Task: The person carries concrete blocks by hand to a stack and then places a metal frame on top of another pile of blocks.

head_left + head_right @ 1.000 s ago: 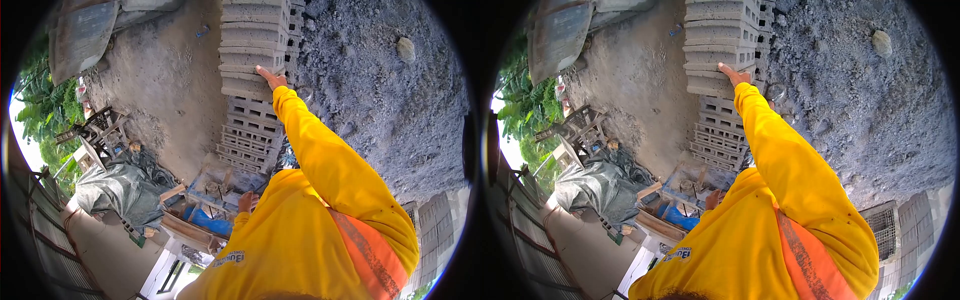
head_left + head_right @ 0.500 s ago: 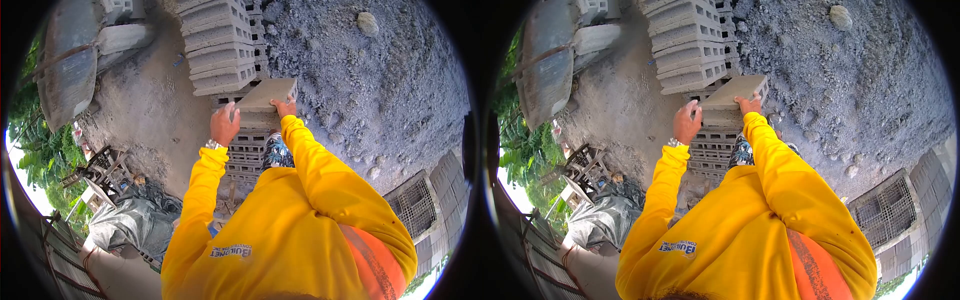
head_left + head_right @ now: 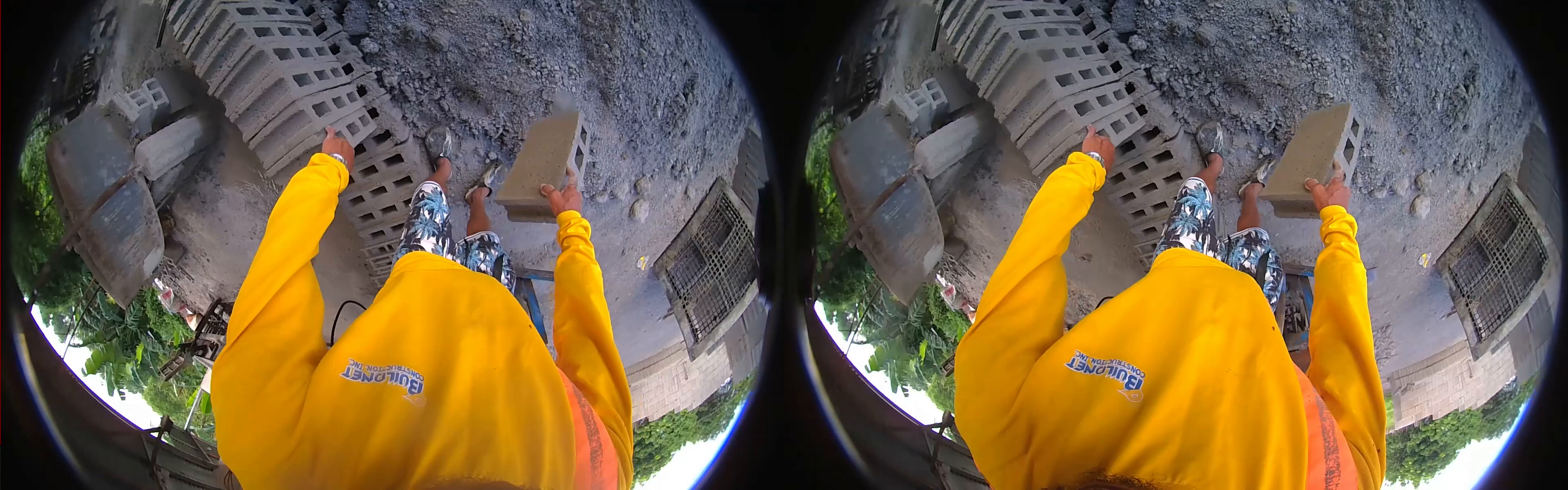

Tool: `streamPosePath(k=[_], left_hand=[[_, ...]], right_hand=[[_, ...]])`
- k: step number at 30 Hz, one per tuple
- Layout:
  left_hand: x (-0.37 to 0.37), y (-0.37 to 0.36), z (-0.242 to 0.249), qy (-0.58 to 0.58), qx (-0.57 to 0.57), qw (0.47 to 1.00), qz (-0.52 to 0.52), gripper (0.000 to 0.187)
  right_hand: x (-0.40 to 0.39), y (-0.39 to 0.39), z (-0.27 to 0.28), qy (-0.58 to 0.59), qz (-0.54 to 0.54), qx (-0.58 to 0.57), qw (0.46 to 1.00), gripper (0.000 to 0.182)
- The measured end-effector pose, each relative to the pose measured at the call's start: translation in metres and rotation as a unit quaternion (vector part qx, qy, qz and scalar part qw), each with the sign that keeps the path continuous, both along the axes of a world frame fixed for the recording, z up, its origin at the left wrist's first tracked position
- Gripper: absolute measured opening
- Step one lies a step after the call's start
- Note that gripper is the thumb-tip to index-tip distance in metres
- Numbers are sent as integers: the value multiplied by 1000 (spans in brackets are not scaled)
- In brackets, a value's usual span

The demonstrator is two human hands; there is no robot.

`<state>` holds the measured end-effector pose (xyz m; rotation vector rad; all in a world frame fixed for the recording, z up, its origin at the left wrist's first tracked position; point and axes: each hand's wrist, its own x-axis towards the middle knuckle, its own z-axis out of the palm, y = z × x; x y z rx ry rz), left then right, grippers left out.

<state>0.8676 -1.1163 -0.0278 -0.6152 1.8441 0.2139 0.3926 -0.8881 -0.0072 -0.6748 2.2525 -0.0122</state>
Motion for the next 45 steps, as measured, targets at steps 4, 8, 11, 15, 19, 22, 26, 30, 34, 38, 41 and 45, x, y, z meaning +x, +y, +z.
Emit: streamPosePath(k=[4, 8, 11, 15, 19, 22, 26, 30, 34, 38, 41, 45], left_hand=[[-7, 11, 17, -42, -13, 996, -81, 34], [-3, 49, 37, -31, -24, 995, -93, 33], [-14, 59, 62, 32, -40, 998, -29, 41], [-74, 81, 107, 64, -33, 995, 69, 62], [-150, 119, 129, 77, -62, 991, 94, 61], [-213, 144, 132, 88, -64, 990, 92, 61], [-295, 186, 155, 103, -64, 990, 75, 57], [-325, 180, 84, 131, -40, 991, 11, 47], [-371, 175, 21, 100, -11, 995, -16, 44], [-457, 211, 23, 66, 4, 994, -84, 44], [-531, 244, 27, 51, 17, 991, -121, 44], [-656, 303, 32, 57, 37, 984, -164, 44]], right_hand=[[-45, 55, 16, -21, 22, 61, 998, 85], [-55, 107, 46, -9, 152, 161, 975, 84], [-58, 153, 39, -58, 170, 193, 965, 81], [-58, 222, 71, -98, 140, 185, 968, 76], [-54, 289, 71, -118, 134, 167, 970, 72], [-49, 343, 31, -109, 110, 127, 980, 66], [-49, 395, 31, -118, 24, 86, 989, 63], [-56, 441, 37, -129, -66, 65, 987, 66], [-72, 485, 55, -86, -127, 39, 987, 70], [-120, 535, 98, -99, -221, 33, 970, 70], [-175, 577, 136, -127, -274, 46, 952, 70], [-237, 634, 177, -155, -311, 63, 935, 75]])
